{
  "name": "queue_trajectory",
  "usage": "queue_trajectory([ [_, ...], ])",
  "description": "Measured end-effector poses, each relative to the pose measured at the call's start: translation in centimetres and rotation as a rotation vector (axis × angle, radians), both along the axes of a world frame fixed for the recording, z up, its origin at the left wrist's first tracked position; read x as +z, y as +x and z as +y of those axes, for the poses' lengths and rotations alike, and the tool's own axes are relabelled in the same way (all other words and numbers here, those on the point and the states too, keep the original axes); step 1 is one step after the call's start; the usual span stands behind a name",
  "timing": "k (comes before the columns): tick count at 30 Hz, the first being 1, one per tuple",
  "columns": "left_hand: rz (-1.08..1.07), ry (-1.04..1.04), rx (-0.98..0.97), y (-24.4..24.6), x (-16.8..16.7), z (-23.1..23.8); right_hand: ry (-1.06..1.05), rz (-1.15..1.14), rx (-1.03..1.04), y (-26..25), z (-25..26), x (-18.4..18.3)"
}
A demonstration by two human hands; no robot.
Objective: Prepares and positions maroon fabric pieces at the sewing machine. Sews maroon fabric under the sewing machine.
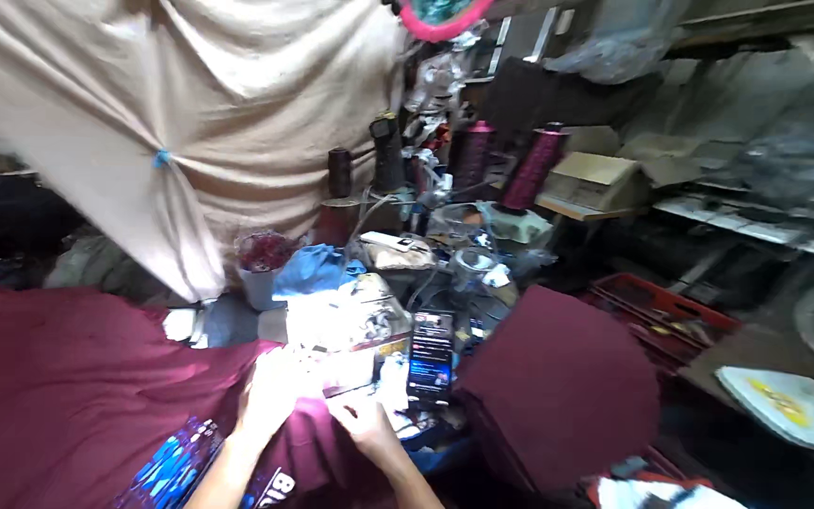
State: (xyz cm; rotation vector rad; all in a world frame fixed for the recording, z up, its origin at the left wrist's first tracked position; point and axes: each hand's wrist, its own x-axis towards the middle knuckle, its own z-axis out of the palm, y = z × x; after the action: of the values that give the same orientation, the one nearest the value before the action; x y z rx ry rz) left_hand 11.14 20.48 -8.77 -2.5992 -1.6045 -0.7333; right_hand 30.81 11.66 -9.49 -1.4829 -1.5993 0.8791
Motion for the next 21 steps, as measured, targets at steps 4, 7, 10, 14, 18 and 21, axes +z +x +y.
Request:
queue_trajectory([
  [4, -0.068, 0.059, -0.077, -0.7, -1.1, 0.2, 0.365, -0.248, -0.333, 4.2, -5.3, 2.1],
  [7, -0.118, -0.095, -0.062, -0.7, 0.2, 0.1, 0.579, -0.488, -0.657, 8.7, -9.9, 2.5],
  [10, -0.203, -0.267, -0.011, 0.4, 3.4, -1.0, 0.437, -0.695, -0.828, 11.8, -14.3, 2.4],
  [14, -0.194, -0.326, -0.060, 1.3, 6.0, -2.3, 0.357, -0.852, -0.856, 13.4, -16.5, 0.3],
  [18, -0.202, -0.290, -0.065, 1.4, 5.9, -2.4, 0.388, -0.810, -0.842, 13.9, -16.5, 0.7],
  [21, -0.143, 0.058, -0.164, -0.4, 0.5, 0.4, 0.337, -0.714, -0.795, 14.9, -16.7, 1.4],
])
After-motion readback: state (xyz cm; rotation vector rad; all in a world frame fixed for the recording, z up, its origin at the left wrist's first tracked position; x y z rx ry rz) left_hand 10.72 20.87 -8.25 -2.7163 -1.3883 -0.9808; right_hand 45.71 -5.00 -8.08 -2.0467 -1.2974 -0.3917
